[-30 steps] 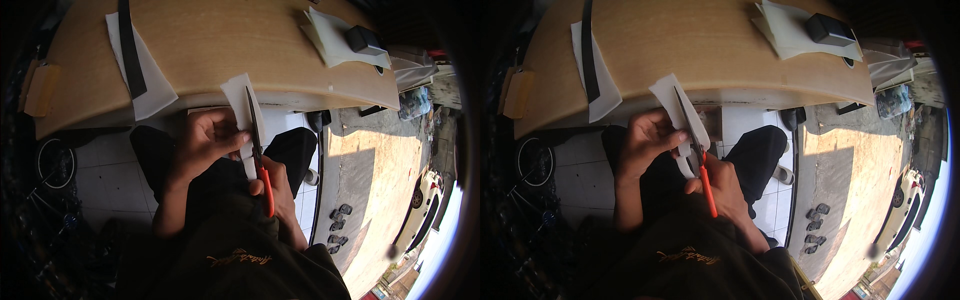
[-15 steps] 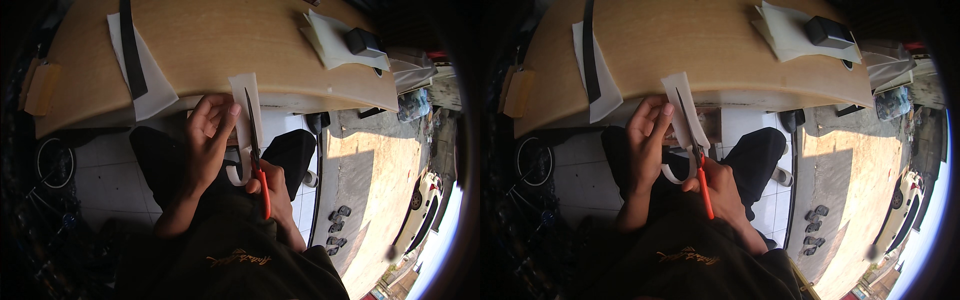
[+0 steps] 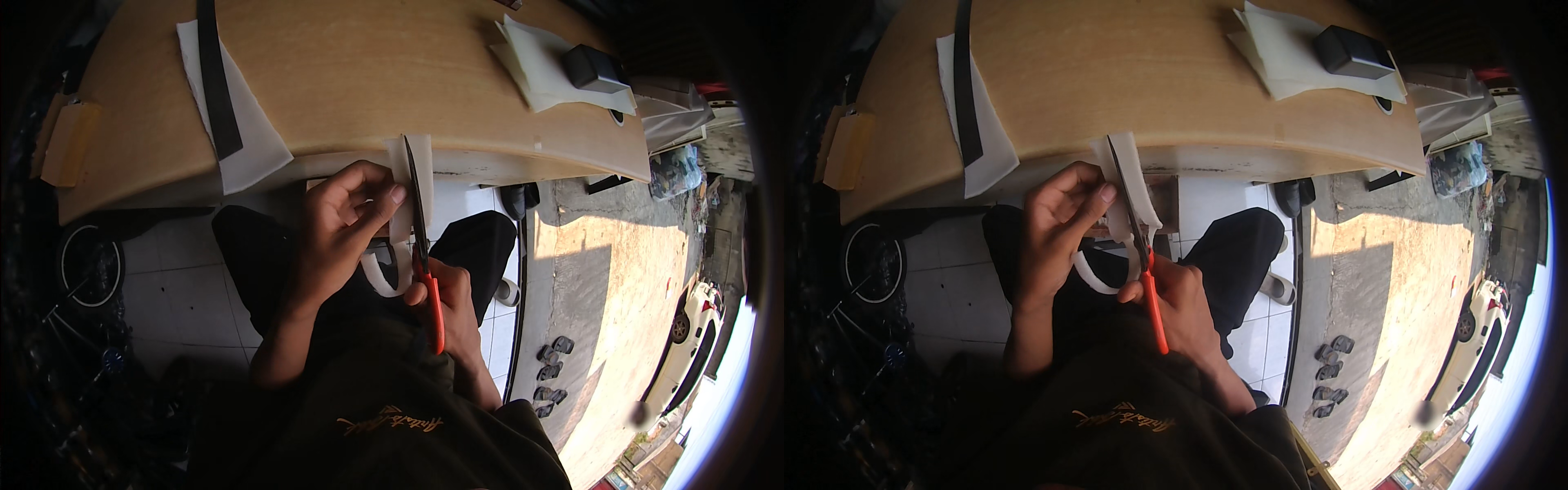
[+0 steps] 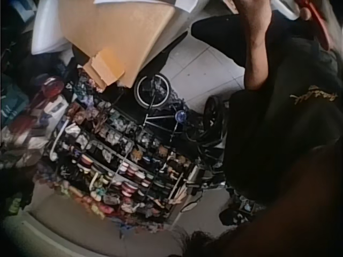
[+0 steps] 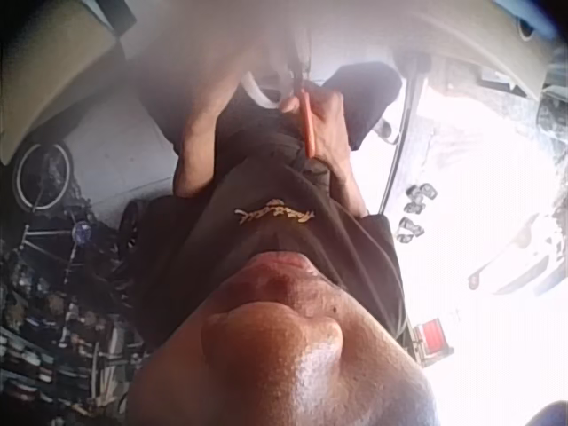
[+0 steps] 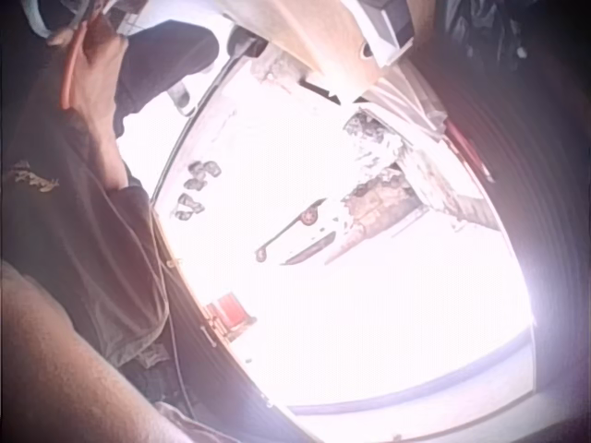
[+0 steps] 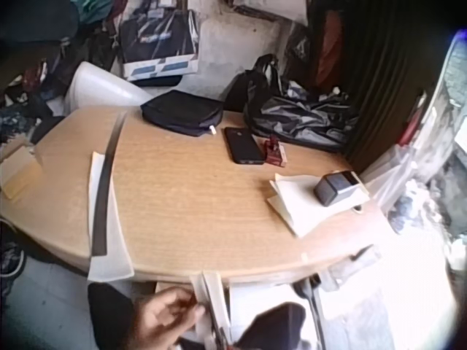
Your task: The person cuts strips of white material from a larger piece using shears, at one point using a metal ruler as a guide.
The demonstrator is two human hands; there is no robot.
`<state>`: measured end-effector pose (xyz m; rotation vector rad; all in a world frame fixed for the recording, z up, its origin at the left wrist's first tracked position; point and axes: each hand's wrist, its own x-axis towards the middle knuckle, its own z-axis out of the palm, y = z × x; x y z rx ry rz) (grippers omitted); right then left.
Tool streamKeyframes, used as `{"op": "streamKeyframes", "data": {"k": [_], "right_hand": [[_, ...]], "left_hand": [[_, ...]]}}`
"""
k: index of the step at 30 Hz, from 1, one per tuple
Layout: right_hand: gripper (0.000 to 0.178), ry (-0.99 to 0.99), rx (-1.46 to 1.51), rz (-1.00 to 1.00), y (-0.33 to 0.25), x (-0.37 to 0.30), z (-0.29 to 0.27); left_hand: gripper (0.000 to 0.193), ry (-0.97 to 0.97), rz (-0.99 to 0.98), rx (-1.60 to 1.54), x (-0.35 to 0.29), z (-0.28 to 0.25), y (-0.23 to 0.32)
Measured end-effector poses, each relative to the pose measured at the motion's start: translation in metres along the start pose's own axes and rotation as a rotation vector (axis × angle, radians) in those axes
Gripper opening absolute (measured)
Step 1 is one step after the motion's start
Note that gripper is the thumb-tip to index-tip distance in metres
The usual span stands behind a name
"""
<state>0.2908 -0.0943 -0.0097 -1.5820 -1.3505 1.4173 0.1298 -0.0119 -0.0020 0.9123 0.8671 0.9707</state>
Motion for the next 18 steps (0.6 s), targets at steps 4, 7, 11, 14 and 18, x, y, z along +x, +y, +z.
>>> {"op": "streamKeyframes", "data": {"k": [4, 7, 11, 14, 18], "right_hand": [[0.051, -0.021, 0.048, -0.049, 0.005, 0.0, 0.002], [0.057, -0.024, 0.038, -0.059, 0.01, 0.001, 0.003], [0.063, 0.02, 0.121, -0.058, 0.002, 0.0, 0.009], [0.064, 0.025, 0.127, -0.036, 0.008, -0.003, 0.01], [0.066, 0.003, 0.167, -0.073, 0.017, -0.005, 0.012]], "left_hand": [[0.033, -0.026, 0.09, -0.096, 0.005, 0.006, -0.02], [0.044, -0.04, 0.139, -0.138, 0.009, 0.014, -0.028], [0.056, -0.302, 0.15, -0.308, 0.011, 0.02, -0.041], [0.056, -0.249, 0.12, -0.208, 0.004, 0.022, -0.041], [0.056, -0.208, 0.071, -0.166, -0.003, 0.026, -0.033]]}}
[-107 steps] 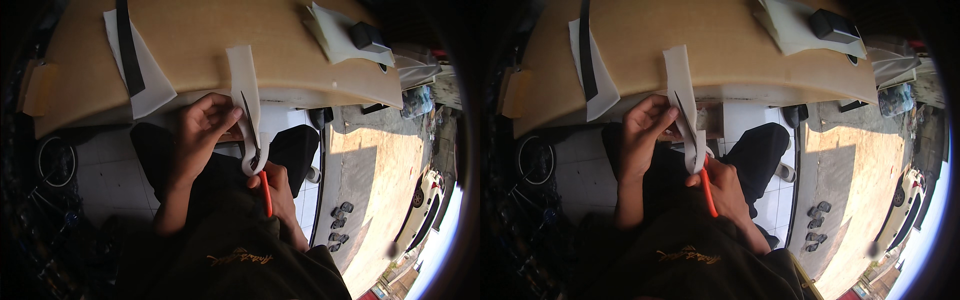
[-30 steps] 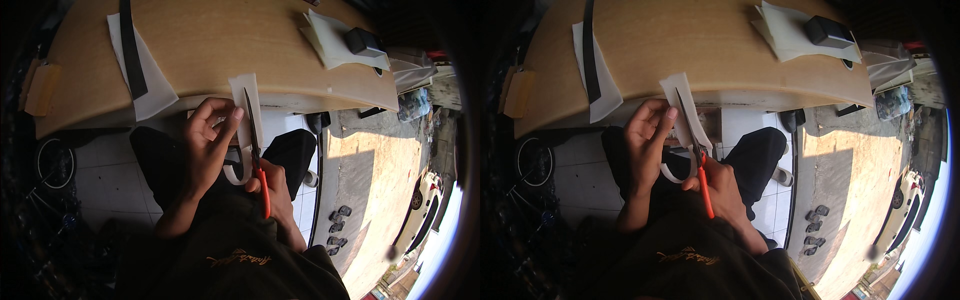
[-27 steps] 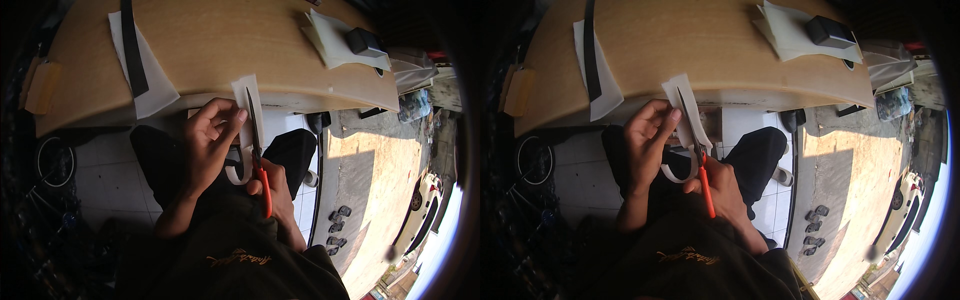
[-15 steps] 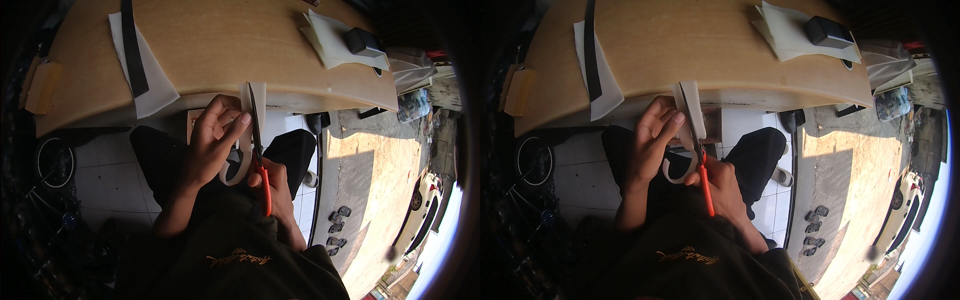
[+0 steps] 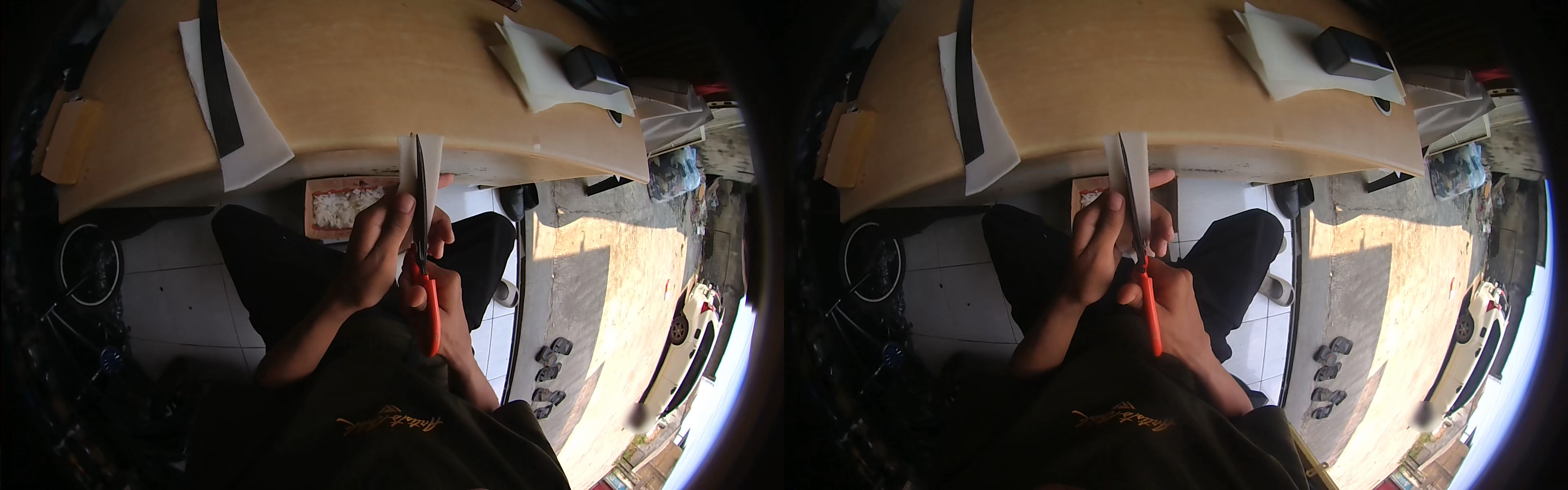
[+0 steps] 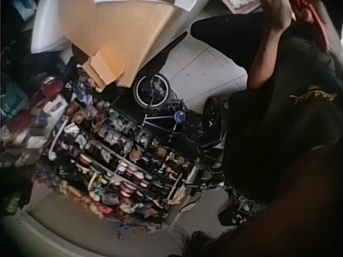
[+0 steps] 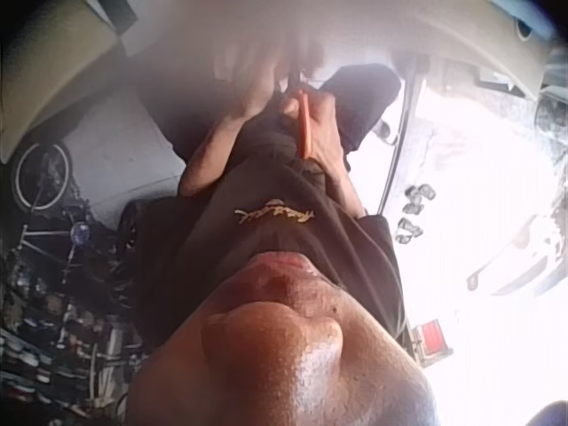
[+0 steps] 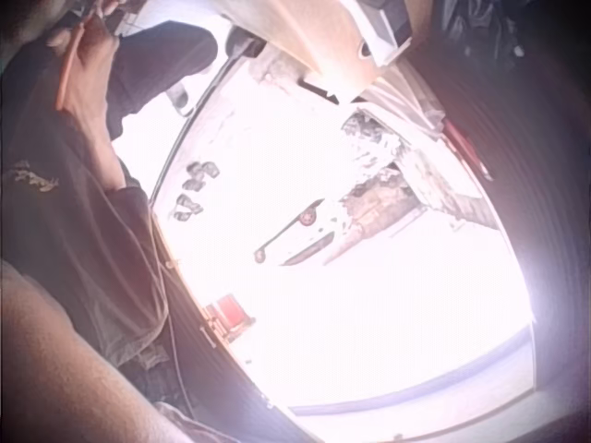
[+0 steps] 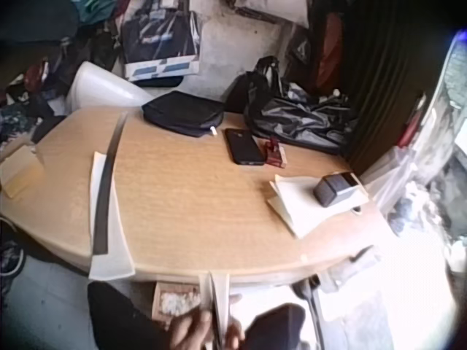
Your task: The person cuts strips of white material from a larger piece using shears, at one point using a metal ruler as a guide.
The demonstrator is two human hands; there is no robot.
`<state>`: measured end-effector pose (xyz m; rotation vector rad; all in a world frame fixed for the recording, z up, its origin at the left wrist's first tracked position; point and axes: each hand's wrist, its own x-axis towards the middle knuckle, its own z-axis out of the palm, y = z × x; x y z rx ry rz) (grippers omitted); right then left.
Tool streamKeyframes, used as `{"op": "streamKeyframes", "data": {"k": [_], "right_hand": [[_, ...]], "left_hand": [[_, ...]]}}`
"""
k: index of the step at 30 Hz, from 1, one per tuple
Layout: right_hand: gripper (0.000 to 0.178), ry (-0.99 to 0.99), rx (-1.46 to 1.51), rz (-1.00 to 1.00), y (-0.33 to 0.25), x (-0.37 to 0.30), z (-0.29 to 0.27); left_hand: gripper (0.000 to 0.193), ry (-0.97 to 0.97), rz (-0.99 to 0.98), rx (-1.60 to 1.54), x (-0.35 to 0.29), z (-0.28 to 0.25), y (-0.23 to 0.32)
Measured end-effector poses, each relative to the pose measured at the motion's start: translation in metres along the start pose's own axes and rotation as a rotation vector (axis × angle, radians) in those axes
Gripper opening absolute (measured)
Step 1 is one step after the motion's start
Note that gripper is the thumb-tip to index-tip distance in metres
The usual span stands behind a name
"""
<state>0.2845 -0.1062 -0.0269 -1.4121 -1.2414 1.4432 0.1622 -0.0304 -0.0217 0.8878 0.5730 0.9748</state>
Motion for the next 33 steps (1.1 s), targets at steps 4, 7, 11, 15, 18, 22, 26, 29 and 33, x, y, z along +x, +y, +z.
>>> {"op": "streamKeyframes", "data": {"k": [4, 7, 11, 15, 18, 22, 26, 29, 33], "right_hand": [[0.066, 0.04, 0.036, -0.024, -0.004, 0.001, 0.002], [0.066, 0.049, 0.069, 0.033, 0.0, 0.0, 0.002], [0.063, 0.035, 0.063, 0.031, -0.001, -0.001, 0.001], [0.058, 0.043, 0.12, -0.072, 0.003, -0.001, 0.002], [0.058, 0.096, 0.155, -0.008, -0.004, -0.001, 0.007], [0.06, 0.073, 0.222, 0.082, -0.009, -0.002, 0.0], [0.061, 0.047, 0.315, -0.049, -0.014, 0.001, -0.007], [0.065, 0.073, 0.352, -0.07, -0.009, -0.001, -0.01], [0.067, 0.149, 0.253, -0.012, 0.007, -0.011, -0.017]], "left_hand": [[0.054, 0.025, -0.013, 0.145, -0.004, -0.003, -0.01], [0.052, 0.005, -0.009, 0.198, -0.007, -0.002, -0.008], [0.05, -0.007, 0.022, 0.299, -0.007, -0.006, -0.008], [0.042, -0.021, 0.066, 0.503, -0.011, -0.016, -0.012], [0.035, 0.0, 0.098, 0.635, -0.013, -0.023, -0.008], [0.031, -0.04, 0.088, 0.791, -0.016, -0.035, 0.0], [0.023, -0.039, 0.059, 0.706, -0.02, -0.04, -0.003], [0.027, -0.019, -0.167, 0.415, -0.025, -0.045, -0.007], [0.029, 0.013, -0.199, 0.211, -0.035, -0.042, -0.001]]}}
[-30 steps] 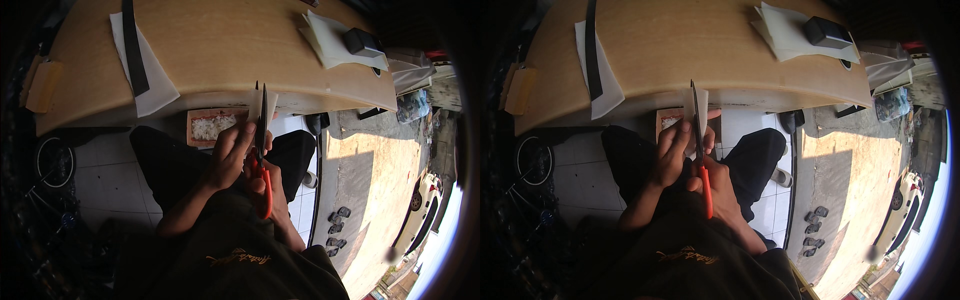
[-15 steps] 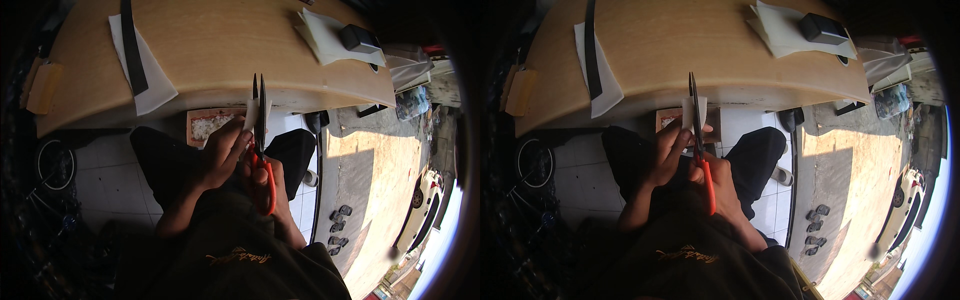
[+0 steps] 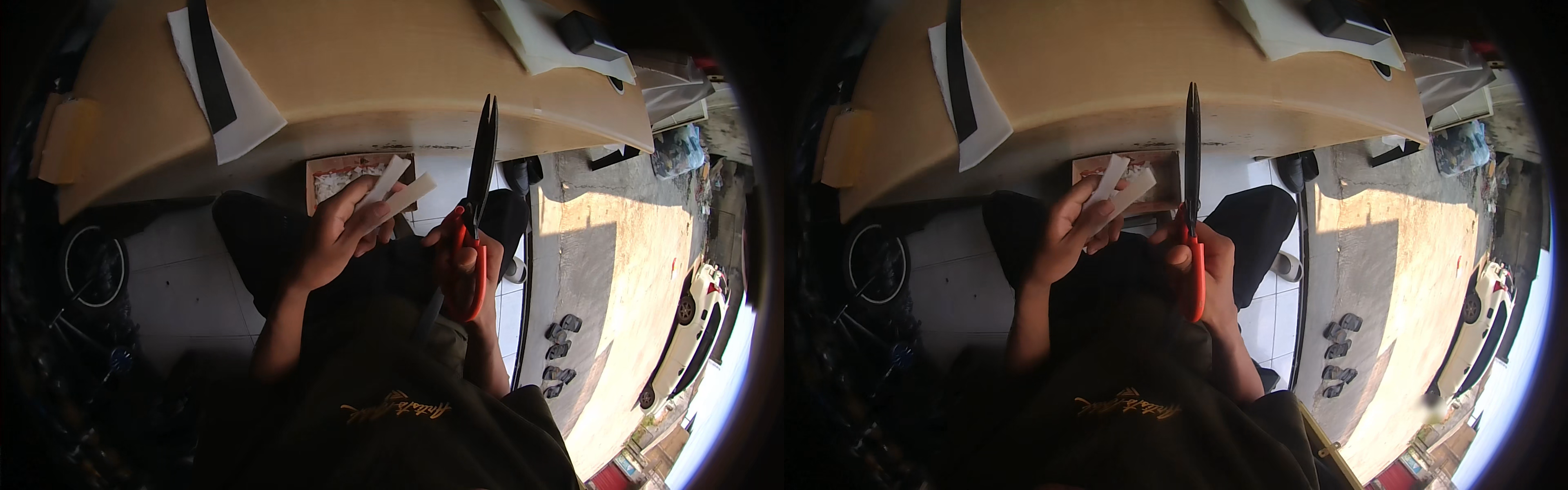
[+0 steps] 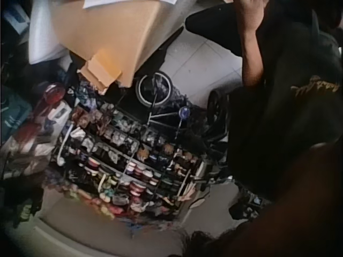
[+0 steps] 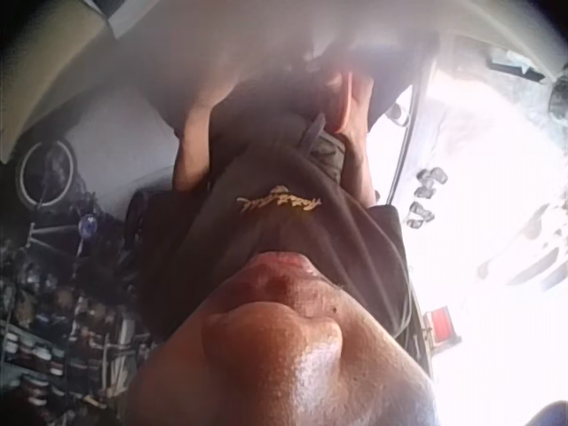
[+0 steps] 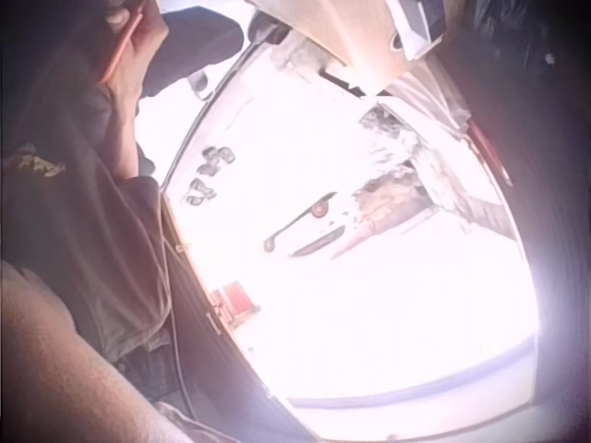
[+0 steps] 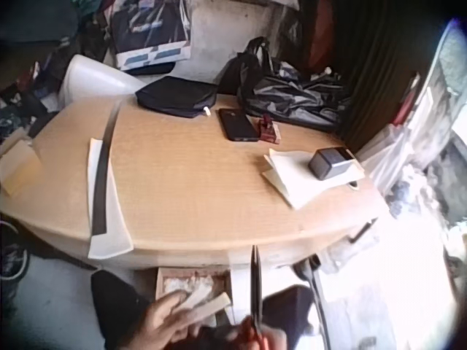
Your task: The person cuts strips of white material from a larger piece using shears, at one point using a metal ruler as a guide.
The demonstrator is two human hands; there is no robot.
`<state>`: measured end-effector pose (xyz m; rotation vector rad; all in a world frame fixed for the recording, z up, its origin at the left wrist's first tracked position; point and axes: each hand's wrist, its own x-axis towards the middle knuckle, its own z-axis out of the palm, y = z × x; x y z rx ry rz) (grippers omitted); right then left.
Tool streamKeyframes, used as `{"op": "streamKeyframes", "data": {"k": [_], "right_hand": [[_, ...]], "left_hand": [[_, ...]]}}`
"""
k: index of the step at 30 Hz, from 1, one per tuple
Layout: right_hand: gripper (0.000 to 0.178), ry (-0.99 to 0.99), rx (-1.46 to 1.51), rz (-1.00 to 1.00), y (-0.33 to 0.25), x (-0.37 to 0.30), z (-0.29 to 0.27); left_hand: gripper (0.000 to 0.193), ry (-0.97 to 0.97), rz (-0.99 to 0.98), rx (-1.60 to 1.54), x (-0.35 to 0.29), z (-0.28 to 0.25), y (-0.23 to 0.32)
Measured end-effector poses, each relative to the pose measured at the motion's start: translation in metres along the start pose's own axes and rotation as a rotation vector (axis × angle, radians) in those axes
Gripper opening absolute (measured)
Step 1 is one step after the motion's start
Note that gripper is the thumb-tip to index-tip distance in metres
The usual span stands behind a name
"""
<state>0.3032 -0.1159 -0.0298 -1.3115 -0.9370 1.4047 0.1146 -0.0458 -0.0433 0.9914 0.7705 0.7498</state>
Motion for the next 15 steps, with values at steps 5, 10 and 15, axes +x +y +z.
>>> {"op": "streamKeyframes", "data": {"k": [5, 10, 15], "right_hand": [[0.061, -0.03, -0.153, 0.063, 0.021, -0.018, -0.013], [0.047, -0.105, -0.187, 0.152, 0.023, -0.024, -0.019], [0.047, -0.189, -0.489, 0.104, 0.04, -0.011, -0.023]], "left_hand": [[0.031, 0.102, -0.018, 0.109, -0.016, -0.011, 0.012], [0.021, 0.213, -0.016, 0.25, -0.074, -0.027, 0.068], [0.02, 0.311, -0.168, 0.59, -0.133, -0.068, 0.09]]}}
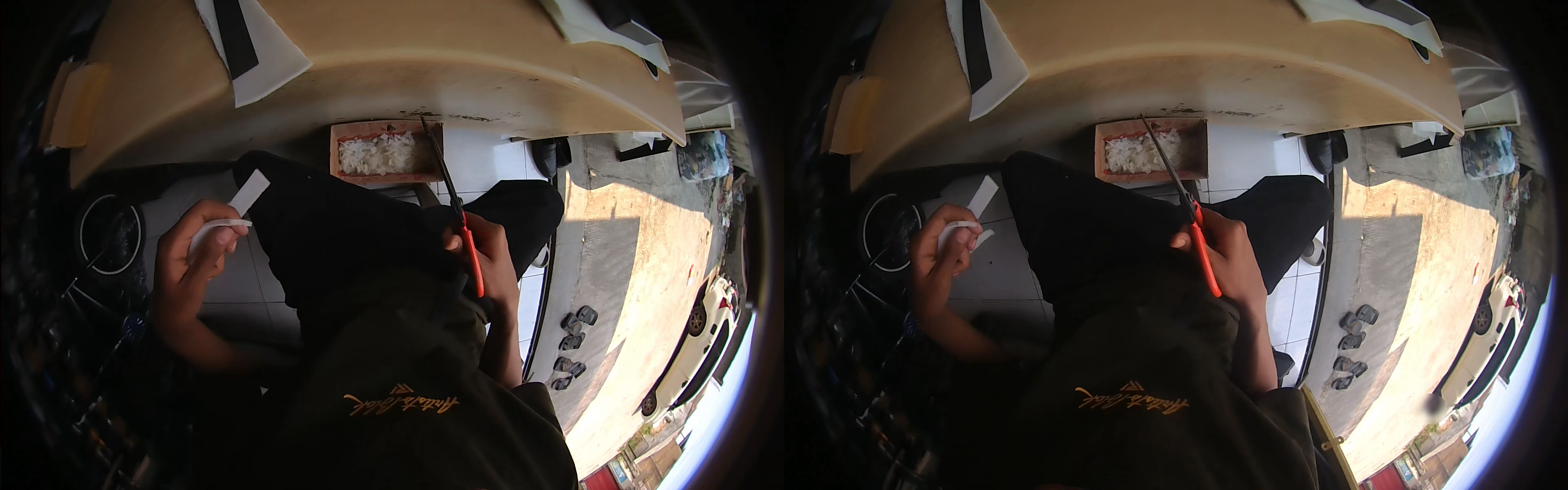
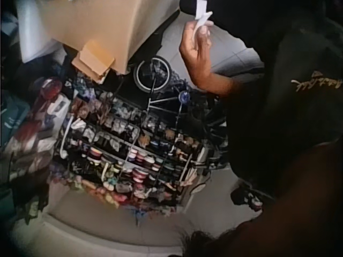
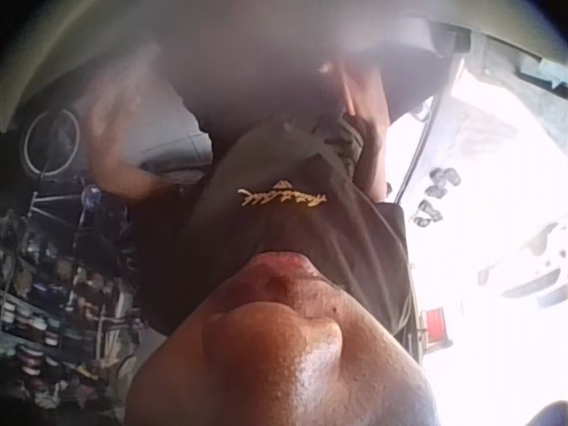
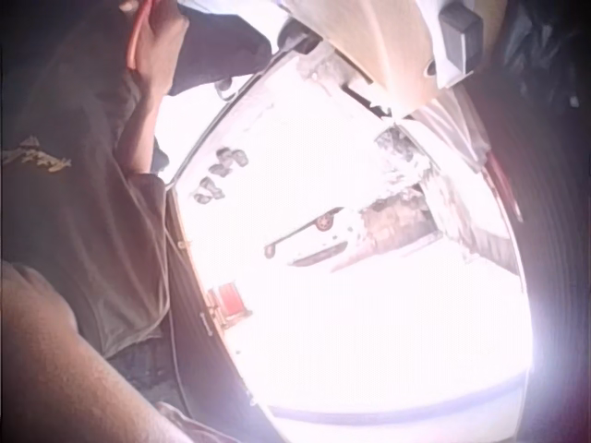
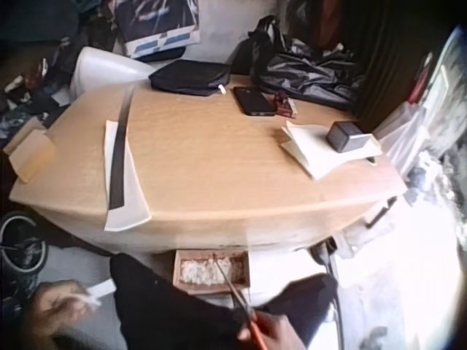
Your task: The person cuts strips of white material from a larger piece using shears, at one point using a metal ruler as a guide.
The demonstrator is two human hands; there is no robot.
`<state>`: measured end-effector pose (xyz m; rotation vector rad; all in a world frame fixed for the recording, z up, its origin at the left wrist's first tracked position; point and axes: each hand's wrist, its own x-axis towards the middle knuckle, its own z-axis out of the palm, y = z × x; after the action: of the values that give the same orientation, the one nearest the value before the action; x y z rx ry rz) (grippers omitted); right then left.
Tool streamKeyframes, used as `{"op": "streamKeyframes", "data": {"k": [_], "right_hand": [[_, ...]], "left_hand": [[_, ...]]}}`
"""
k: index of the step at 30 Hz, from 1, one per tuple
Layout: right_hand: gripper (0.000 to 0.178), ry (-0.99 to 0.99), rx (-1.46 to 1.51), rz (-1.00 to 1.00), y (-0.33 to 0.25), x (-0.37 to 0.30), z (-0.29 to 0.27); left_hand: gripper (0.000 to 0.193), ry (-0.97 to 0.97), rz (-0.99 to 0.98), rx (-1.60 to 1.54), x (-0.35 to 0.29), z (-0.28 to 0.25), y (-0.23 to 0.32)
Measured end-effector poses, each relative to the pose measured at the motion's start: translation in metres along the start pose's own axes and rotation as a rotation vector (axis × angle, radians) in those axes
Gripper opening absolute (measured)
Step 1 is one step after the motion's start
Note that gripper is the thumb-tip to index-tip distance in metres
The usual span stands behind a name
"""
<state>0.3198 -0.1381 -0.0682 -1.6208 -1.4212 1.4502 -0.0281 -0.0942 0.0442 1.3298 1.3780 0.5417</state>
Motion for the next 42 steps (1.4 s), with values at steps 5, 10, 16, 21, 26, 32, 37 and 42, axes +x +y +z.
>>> {"op": "streamKeyframes", "data": {"k": [5, 10, 16, 21, 26, 32, 37, 42], "right_hand": [[0.055, -0.024, -0.333, 0.142, 0.014, 0.026, -0.001], [0.056, -0.055, -0.3, 0.134, 0.041, 0.056, 0.005], [0.073, -0.206, -0.175, 0.231, 0.074, 0.081, -0.003], [0.081, -0.064, -0.385, 0.147, 0.088, 0.08, 0.014], [0.079, -0.141, -0.393, 0.28, 0.101, 0.094, 0.013], [0.073, -0.141, -0.317, 0.281, 0.108, 0.113, 0.019], [0.068, -0.283, -0.286, 0.339, 0.11, 0.136, 0.015], [0.063, -0.278, -0.148, 0.349, 0.124, 0.14, 0.019]], "left_hand": [[0.042, -0.096, -0.136, -0.13, 0.0, 0.0, -0.046], [0.028, -0.053, -0.111, -0.293, 0.087, 0.073, -0.105], [0.023, -0.064, -0.232, -0.491, 0.213, 0.141, -0.168], [0.021, 0.032, -0.286, -0.764, 0.238, 0.184, -0.213], [0.02, 0.057, -0.398, -0.994, 0.244, 0.194, -0.221], [0.02, -0.004, -0.424, -0.923, 0.25, 0.188, -0.211], [0.015, -0.118, -0.434, -0.812, 0.25, 0.189, -0.219], [0.017, -0.166, -0.445, -0.711, 0.249, 0.192, -0.217]]}}
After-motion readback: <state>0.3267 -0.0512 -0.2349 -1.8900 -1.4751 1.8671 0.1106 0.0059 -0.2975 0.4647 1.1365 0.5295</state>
